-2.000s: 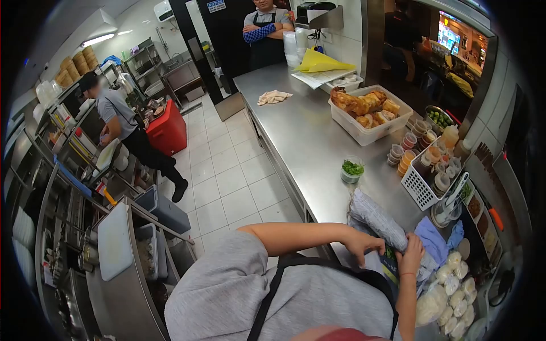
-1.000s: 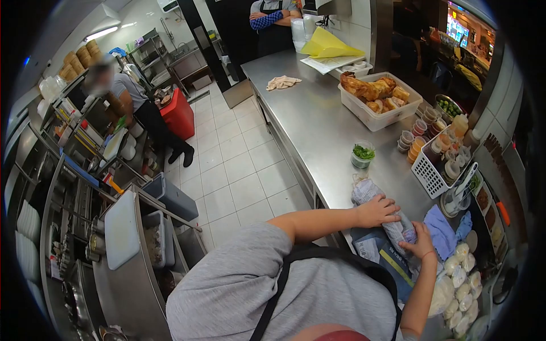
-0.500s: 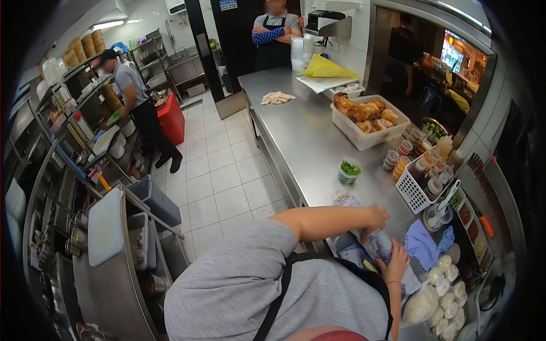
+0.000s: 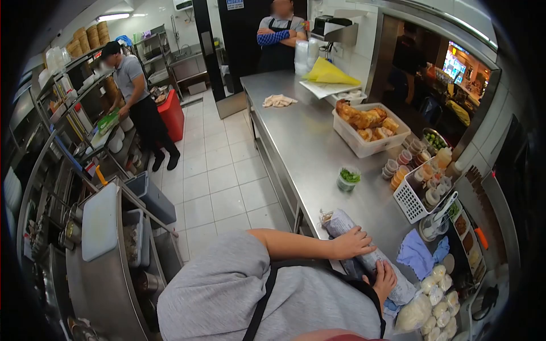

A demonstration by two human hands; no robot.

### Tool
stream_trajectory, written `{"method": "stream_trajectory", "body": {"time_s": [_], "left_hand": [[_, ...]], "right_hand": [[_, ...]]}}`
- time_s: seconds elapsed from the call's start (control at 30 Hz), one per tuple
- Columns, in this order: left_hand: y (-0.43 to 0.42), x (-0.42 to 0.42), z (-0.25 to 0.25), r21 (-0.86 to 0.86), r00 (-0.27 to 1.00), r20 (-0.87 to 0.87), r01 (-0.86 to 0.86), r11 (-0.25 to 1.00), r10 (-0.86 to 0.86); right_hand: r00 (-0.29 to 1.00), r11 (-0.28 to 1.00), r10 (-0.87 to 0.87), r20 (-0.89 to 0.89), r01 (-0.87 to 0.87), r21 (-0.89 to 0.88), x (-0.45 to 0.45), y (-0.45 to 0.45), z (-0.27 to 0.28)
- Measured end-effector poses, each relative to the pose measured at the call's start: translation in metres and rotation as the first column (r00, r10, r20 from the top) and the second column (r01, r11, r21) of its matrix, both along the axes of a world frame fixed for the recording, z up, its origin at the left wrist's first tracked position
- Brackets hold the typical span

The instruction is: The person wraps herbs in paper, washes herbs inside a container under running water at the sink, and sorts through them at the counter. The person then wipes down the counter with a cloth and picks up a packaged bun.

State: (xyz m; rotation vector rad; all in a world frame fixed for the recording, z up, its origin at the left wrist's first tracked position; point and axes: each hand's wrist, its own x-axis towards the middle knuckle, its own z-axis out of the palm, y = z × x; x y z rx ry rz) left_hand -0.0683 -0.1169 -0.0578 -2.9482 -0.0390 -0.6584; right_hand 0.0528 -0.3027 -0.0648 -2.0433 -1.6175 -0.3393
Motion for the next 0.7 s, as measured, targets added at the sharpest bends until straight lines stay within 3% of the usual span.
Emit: {"method": "stream_trajectory", "body": {"time_s": [0.07, 0.13, 0.2, 0.23, 0.27, 0.3, 0.33, 0.47, 0.53, 0.67, 0.7], "left_hand": [[-0.010, -0.016, 0.010, -0.041, 0.999, -0.034, 0.028, 0.999, -0.029], [-0.016, -0.021, -0.003, -0.081, 0.991, 0.132, 0.050, 0.996, -0.039], [-0.013, -0.020, -0.017, -0.052, 0.988, 0.147, 0.059, 0.997, -0.051], [-0.013, -0.021, -0.018, -0.031, 0.986, 0.158, 0.067, 0.997, -0.061], [-0.009, -0.018, -0.017, -0.026, 0.986, 0.158, 0.065, 0.998, -0.060], [-0.008, -0.014, -0.012, -0.149, 0.995, -0.068, 0.060, 0.987, -0.071], [-0.008, -0.010, -0.003, -0.266, 0.952, -0.287, 0.027, 0.963, -0.106], [0.000, 0.013, 0.028, -0.322, 0.912, -0.402, -0.057, 0.945, -0.082], [0.004, 0.026, 0.028, -0.167, 0.817, -0.576, -0.084, 0.982, -0.028], [0.008, 0.027, 0.034, -0.101, 0.863, -0.500, 0.027, 0.995, -0.074], [0.013, 0.030, 0.024, -0.281, 0.808, -0.576, -0.053, 0.958, -0.124]], "right_hand": [[0.999, 0.998, 0.010, -0.049, -0.014, -0.066, 0.001, -0.005, 0.005], [0.995, 0.993, 0.012, -0.095, -0.023, -0.114, 0.008, -0.004, 0.011], [0.989, 0.948, 0.045, -0.144, -0.088, -0.307, 0.017, 0.004, 0.020], [0.989, 0.948, 0.044, -0.144, -0.088, -0.307, 0.016, 0.008, 0.028], [0.963, 0.943, -0.016, -0.267, -0.074, -0.323, 0.015, 0.015, 0.039], [0.920, 0.935, -0.080, -0.383, -0.064, -0.349, 0.013, 0.019, 0.046], [0.970, 0.965, -0.051, -0.238, -0.014, -0.263, 0.010, 0.021, 0.047], [0.998, 0.967, 0.033, -0.050, -0.044, -0.252, 0.025, 0.026, 0.027], [0.944, 0.857, -0.044, -0.327, -0.132, -0.498, 0.032, 0.030, 0.013], [0.953, 0.848, -0.069, -0.295, -0.100, -0.520, 0.025, 0.031, 0.017], [0.954, 0.854, -0.071, -0.290, -0.092, -0.512, 0.023, 0.030, 0.017]]}}
